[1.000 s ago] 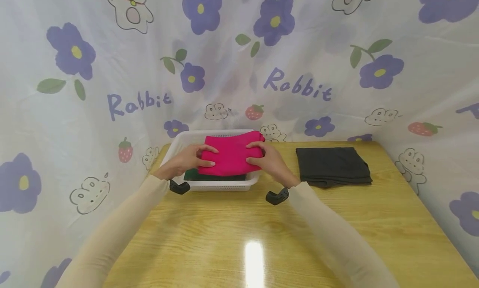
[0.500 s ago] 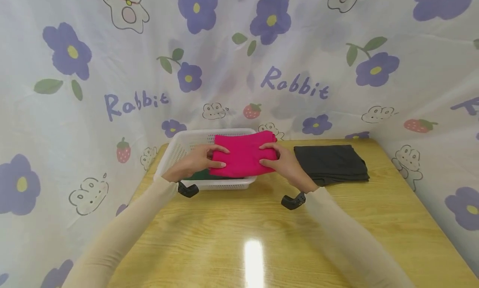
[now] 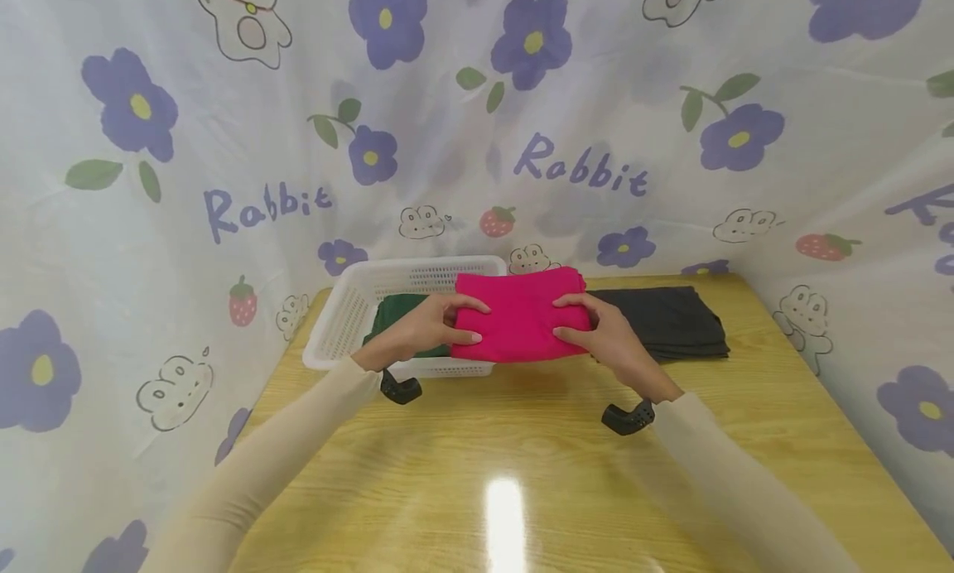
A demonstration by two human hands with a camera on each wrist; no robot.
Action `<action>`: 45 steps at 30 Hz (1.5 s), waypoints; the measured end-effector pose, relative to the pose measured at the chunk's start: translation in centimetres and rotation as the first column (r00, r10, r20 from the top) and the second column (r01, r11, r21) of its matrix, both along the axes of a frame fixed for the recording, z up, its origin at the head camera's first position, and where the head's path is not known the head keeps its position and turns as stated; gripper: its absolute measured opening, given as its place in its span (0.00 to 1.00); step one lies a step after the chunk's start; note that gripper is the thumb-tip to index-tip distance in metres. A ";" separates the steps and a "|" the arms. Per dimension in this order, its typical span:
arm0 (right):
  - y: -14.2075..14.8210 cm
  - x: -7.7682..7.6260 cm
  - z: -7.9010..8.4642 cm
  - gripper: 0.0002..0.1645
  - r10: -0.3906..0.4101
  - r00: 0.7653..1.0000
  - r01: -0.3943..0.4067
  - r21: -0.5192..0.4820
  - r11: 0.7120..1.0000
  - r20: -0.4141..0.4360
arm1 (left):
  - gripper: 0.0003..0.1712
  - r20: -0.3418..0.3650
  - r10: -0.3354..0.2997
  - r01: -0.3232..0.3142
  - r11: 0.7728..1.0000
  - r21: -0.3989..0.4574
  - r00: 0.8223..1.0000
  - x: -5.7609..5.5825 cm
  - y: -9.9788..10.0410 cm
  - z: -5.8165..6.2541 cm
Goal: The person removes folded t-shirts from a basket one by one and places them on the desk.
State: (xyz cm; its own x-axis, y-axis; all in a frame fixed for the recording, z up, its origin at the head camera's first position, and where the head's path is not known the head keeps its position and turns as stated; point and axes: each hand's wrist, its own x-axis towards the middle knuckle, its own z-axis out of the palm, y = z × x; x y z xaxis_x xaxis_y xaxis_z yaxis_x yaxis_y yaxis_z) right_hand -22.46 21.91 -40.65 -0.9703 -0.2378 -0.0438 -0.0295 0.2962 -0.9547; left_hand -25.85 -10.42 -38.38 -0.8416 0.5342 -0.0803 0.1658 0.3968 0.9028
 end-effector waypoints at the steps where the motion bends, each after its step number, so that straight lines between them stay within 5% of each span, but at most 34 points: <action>1: 0.3 0.2 -0.1 0.32 -0.002 1.000 0.002 -0.005 1.000 0.004 | 0.24 0.006 -0.003 0.003 1.000 0.002 1.000 0.1 0.3 -0.1; 8: 2.4 1.7 -0.6 0.34 -0.031 1.000 0.031 0.020 0.999 0.001 | 0.24 0.030 -0.031 0.030 0.999 0.022 0.999 0.9 2.3 -0.3; 29: 8.1 4.6 -4.2 0.34 -0.038 0.998 0.042 0.089 0.995 -0.043 | 0.26 -0.137 -0.127 0.109 0.985 -0.136 0.982 3.3 8.2 -2.7; 45: 9.5 6.4 -6.8 0.33 -0.046 0.999 0.046 0.102 0.994 0.004 | 0.27 -0.061 -0.106 0.097 0.987 -0.131 0.993 5.3 9.5 -5.7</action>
